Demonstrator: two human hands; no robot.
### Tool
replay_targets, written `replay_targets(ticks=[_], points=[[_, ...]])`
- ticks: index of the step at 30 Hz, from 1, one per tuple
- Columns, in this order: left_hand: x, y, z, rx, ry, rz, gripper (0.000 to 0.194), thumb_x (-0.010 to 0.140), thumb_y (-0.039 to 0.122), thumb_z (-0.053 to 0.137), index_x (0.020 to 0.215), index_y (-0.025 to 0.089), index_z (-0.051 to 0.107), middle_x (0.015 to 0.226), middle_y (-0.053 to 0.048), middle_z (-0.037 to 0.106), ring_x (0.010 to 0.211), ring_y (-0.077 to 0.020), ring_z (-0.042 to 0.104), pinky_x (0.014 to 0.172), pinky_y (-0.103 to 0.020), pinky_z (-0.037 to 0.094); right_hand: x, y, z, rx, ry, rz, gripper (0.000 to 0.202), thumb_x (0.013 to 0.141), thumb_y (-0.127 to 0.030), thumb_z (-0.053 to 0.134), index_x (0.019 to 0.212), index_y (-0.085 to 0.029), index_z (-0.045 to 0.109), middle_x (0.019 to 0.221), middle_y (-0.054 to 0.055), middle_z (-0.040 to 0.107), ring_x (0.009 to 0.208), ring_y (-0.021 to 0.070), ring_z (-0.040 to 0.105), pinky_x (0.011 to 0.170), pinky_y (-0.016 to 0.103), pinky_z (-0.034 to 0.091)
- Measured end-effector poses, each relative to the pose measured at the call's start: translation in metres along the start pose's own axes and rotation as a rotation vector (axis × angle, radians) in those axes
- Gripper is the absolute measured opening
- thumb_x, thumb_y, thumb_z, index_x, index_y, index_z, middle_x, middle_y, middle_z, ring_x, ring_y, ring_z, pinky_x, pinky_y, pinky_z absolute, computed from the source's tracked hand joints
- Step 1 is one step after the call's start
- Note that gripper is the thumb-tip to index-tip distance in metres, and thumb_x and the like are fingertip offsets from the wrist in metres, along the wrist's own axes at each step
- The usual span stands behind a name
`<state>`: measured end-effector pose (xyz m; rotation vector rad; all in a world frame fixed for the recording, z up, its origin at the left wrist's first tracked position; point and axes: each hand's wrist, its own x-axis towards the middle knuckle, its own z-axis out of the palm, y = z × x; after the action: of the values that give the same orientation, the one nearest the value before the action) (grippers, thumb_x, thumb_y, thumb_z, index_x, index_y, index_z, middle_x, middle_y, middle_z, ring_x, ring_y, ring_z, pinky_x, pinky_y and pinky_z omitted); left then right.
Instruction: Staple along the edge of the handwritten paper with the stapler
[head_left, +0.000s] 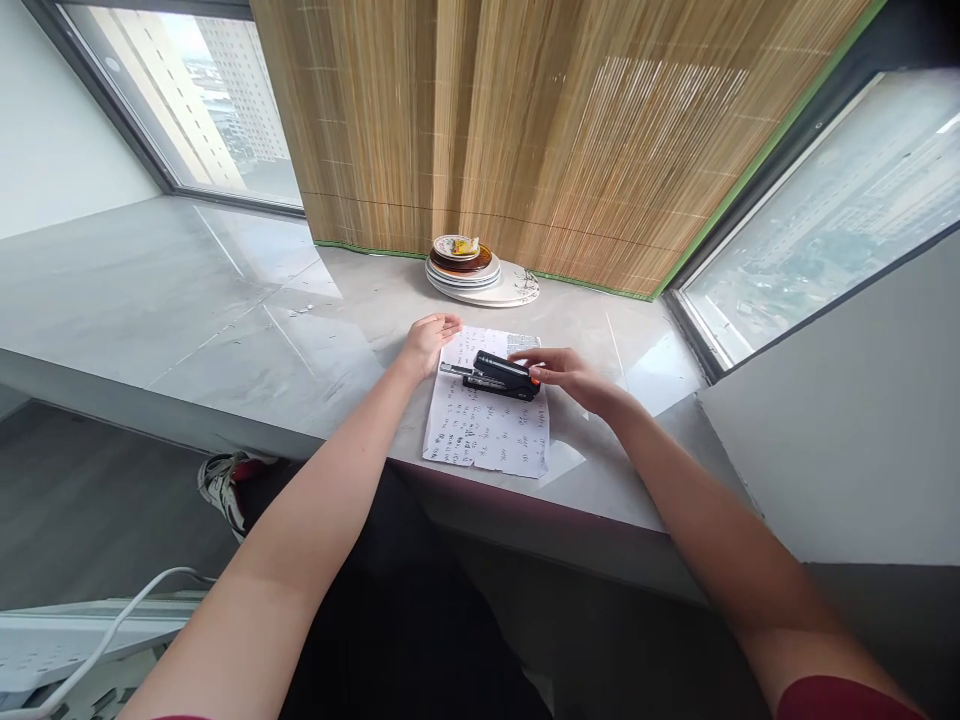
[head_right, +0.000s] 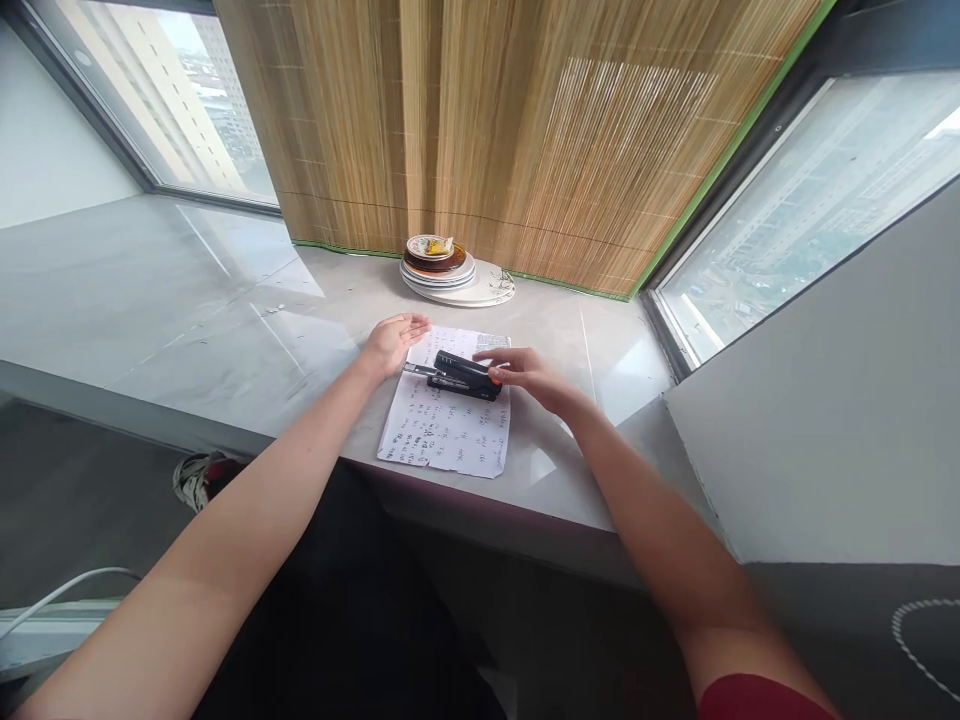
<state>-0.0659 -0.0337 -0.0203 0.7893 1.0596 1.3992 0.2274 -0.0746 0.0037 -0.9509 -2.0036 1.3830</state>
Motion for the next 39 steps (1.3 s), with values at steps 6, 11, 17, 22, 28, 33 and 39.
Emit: replay_targets(ticks=[6, 11, 17, 22, 28, 33, 39], points=[[-0.002, 0.001, 0.003, 0.068, -0.005, 0.019, 0.022, 0.095, 0.01, 0.054, 0.082, 0.015, 0.071, 0.1, -0.012, 0.08, 0.099, -0.0198, 0.076, 0.112, -0.039, 0.051, 0.011, -0.002, 0.031, -0.271, 0.08, -0.164, 0.046, 0.084, -0.046, 0.084, 0.126, -0.027, 0.078, 0.118, 0.005, 0.08, 0.108, 0.0289, 0.074, 0.097, 0.045, 0.06], [-0.01, 0.008, 0.012, -0.085, 0.056, 0.116, 0.02, 0.1, 0.019, 0.052, 0.092, 0.018, 0.07, 0.108, -0.012, 0.08, 0.117, -0.024, 0.074, 0.118, -0.044, 0.048, 0.004, -0.005, 0.034, -0.344, 0.362, -0.254, 0.035, 0.088, -0.039, 0.079, 0.119, -0.025, 0.08, 0.106, 0.004, 0.082, 0.096, 0.0262, 0.077, 0.089, 0.044, 0.063], [-0.04, 0.011, 0.045, -0.388, -0.105, -0.054, 0.043, 0.111, 0.042, 0.035, 0.115, 0.017, 0.069, 0.127, -0.015, 0.075, 0.137, -0.0298, 0.063, 0.116, -0.047, 0.053, -0.005, -0.016, 0.032, -0.66, 0.615, -0.487, 0.037, 0.095, -0.024, 0.07, 0.131, -0.036, 0.076, 0.127, 0.002, 0.079, 0.131, 0.0322, 0.068, 0.115, 0.059, 0.055], [-0.051, 0.003, 0.06, -0.387, -0.12, -0.108, 0.057, 0.113, 0.049, 0.026, 0.12, 0.011, 0.068, 0.128, -0.02, 0.074, 0.135, -0.0341, 0.064, 0.109, -0.048, 0.058, -0.009, -0.021, 0.032, -0.781, 0.467, -0.462, 0.037, 0.1, -0.022, 0.067, 0.131, -0.041, 0.075, 0.128, -0.002, 0.079, 0.14, 0.033, 0.063, 0.125, 0.064, 0.045], [-0.048, 0.004, 0.053, -0.426, -0.078, -0.091, 0.05, 0.113, 0.036, 0.028, 0.126, 0.009, 0.067, 0.118, -0.02, 0.076, 0.13, -0.0342, 0.067, 0.105, -0.048, 0.061, -0.009, -0.023, 0.034, -0.722, 0.478, -0.448, 0.039, 0.096, -0.018, 0.07, 0.128, -0.041, 0.076, 0.131, -0.001, 0.077, 0.141, 0.0345, 0.061, 0.123, 0.064, 0.045], [-0.046, 0.009, 0.045, -0.346, 0.026, -0.014, 0.048, 0.113, 0.043, 0.035, 0.133, 0.011, 0.065, 0.119, -0.019, 0.076, 0.126, -0.031, 0.069, 0.107, -0.045, 0.06, -0.004, -0.015, 0.041, -0.443, 0.747, -0.286, 0.038, 0.093, -0.031, 0.073, 0.131, -0.031, 0.076, 0.121, 0.007, 0.078, 0.12, 0.0361, 0.07, 0.103, 0.06, 0.059], [-0.042, 0.015, 0.032, -0.325, 0.058, 0.236, 0.05, 0.114, 0.048, 0.037, 0.141, 0.014, 0.063, 0.121, -0.015, 0.074, 0.134, -0.0311, 0.065, 0.109, -0.044, 0.056, 0.002, 0.0, 0.044, -0.126, 0.557, -0.089, 0.044, 0.082, -0.04, 0.081, 0.123, -0.023, 0.079, 0.113, 0.007, 0.08, 0.103, 0.0306, 0.074, 0.093, 0.052, 0.062]])
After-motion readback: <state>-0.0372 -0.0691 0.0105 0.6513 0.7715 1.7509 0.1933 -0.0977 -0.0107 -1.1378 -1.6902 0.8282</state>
